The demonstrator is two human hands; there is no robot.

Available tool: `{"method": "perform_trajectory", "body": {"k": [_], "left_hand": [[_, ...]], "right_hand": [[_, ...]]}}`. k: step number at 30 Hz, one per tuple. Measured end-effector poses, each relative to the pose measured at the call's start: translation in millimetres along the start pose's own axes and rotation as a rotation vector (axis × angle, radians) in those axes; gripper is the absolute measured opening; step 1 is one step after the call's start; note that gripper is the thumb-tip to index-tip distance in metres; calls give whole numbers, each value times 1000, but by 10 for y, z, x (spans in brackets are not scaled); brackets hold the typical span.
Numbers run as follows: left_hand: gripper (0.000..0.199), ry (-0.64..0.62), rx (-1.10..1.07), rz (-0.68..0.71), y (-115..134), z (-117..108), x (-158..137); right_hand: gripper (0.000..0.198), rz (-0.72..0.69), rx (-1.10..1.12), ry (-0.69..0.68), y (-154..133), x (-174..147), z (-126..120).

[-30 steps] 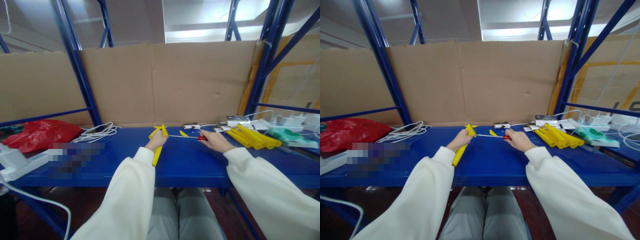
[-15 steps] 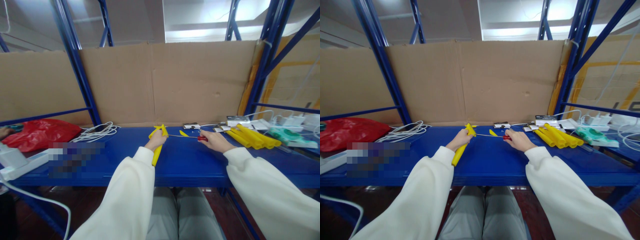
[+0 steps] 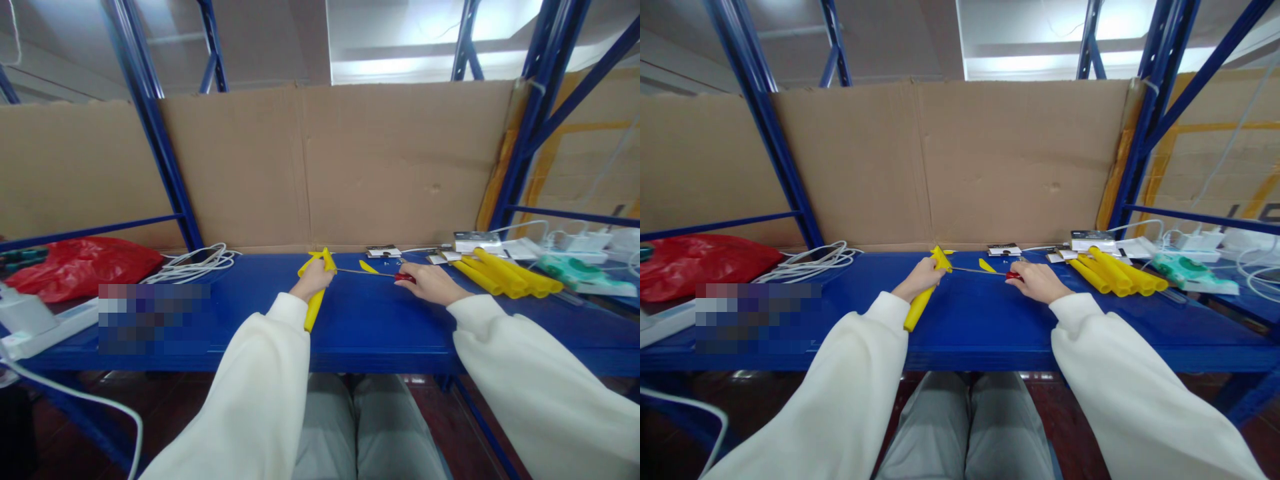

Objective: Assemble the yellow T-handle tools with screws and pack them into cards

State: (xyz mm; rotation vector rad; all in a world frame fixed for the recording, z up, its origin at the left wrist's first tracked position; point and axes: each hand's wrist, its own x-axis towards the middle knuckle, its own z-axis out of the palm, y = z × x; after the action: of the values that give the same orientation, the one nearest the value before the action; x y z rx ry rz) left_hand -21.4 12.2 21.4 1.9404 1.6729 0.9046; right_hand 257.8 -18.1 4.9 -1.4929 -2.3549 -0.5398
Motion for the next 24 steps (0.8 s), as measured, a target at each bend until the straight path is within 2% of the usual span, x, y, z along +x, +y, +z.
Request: {"method": "perform_trajectory", "body": {"k": [4,12,18,24], "left_hand": [[21,-4,56,-42,37,-14,-21],[15,4,94,-47,88,-13,-64],[15,-1,90,-52,77,-18,-55],[13,7,75,-49,62,-4,-41]], "right_hand": [[23,13,36,-23,-11,9,12],[14,15,0,-4,34,5,38],[24,32,38,-53,-1,9,18],[13,49,56,-27,8,2,18]]}}
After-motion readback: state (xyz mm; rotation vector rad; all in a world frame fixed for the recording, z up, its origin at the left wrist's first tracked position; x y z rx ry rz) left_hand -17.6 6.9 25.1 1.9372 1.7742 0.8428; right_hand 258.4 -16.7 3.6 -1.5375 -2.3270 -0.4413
